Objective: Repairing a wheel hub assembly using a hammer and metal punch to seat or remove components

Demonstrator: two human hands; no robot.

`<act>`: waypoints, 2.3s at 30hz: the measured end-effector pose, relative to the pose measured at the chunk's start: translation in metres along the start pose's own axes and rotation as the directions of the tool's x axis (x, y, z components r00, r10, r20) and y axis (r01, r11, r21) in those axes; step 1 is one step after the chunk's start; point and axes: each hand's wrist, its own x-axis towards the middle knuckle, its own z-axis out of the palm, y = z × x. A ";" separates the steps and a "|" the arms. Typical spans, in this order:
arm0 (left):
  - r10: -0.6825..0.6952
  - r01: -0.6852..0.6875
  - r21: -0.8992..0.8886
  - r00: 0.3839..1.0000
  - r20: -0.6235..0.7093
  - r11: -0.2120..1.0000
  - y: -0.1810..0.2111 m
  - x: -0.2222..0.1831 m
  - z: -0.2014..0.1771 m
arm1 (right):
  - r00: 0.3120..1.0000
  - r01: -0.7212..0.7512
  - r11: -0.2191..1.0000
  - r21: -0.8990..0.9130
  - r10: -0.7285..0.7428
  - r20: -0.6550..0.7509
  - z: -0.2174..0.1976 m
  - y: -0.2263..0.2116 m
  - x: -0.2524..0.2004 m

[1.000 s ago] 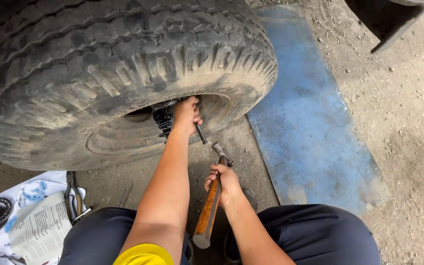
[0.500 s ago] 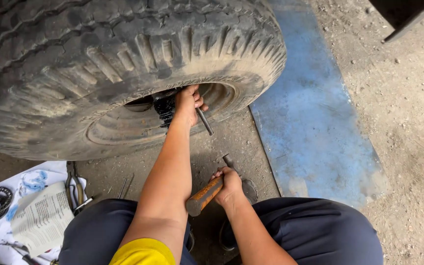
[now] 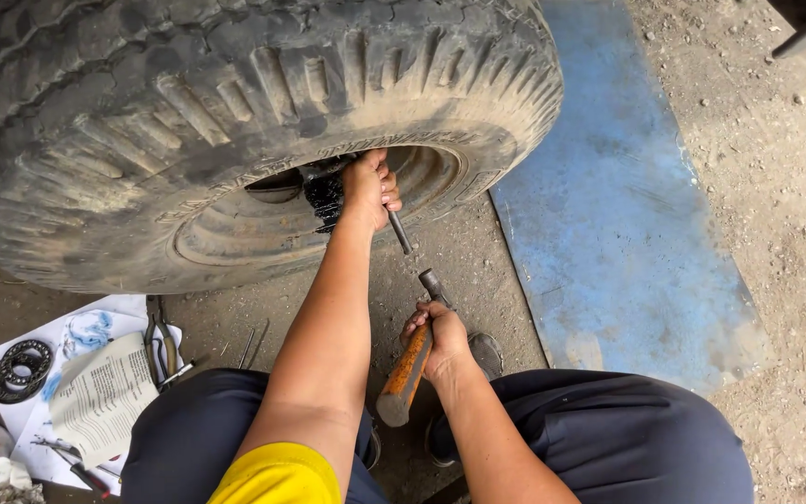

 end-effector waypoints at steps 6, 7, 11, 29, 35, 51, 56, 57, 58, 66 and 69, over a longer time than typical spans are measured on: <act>0.015 -0.015 -0.001 1.000 -0.021 1.000 -0.007 0.014 0.001 | 0.990 0.053 0.990 0.132 -0.035 -0.137 -0.021 0.003 0.015; 0.023 -0.023 -0.007 0.999 -0.025 1.000 -0.007 0.014 0.000 | 0.986 0.076 0.986 0.146 -0.052 -0.157 -0.026 0.003 0.021; -0.006 0.006 -0.022 1.000 -0.027 1.000 -0.012 0.029 0.002 | 0.996 -0.042 0.995 0.094 0.033 0.088 -0.003 0.000 0.007; -0.041 0.035 -0.096 0.998 -0.056 0.995 -0.024 0.019 -0.004 | 0.996 0.013 0.998 -0.063 -0.008 0.088 -0.035 -0.030 0.010; -0.041 0.034 -0.080 0.995 -0.088 0.996 -0.018 0.012 -0.006 | 0.973 -0.115 0.964 -0.239 0.157 0.167 -0.004 -0.021 -0.033; 0.030 -0.025 -0.162 0.999 0.028 0.987 0.010 0.042 0.024 | 0.987 0.061 0.983 -0.174 -0.033 0.159 0.015 -0.059 -0.018; 0.007 -0.005 -0.125 1.000 0.020 0.992 -0.011 0.040 0.007 | 0.979 0.077 0.993 0.085 -0.059 -0.193 -0.024 -0.057 0.007; 0.012 -0.010 -0.121 1.000 0.015 0.993 -0.010 0.045 0.009 | 0.999 -0.046 0.994 0.100 0.047 -0.007 -0.008 -0.061 -0.012; 0.000 -0.002 -0.123 1.000 -0.014 0.992 -0.021 0.043 -0.002 | 0.972 -0.188 0.979 0.084 0.172 0.162 -0.001 -0.055 -0.035; 0.011 -0.013 -0.099 1.000 -0.021 0.995 -0.005 0.016 0.008 | 0.962 -0.010 0.993 -0.119 0.042 0.268 0.026 -0.044 -0.057; 0.028 -0.029 -0.125 1.000 -0.012 0.992 -0.006 0.019 0.010 | 0.999 0.033 0.997 0.064 -0.034 0.004 0.005 -0.053 -0.040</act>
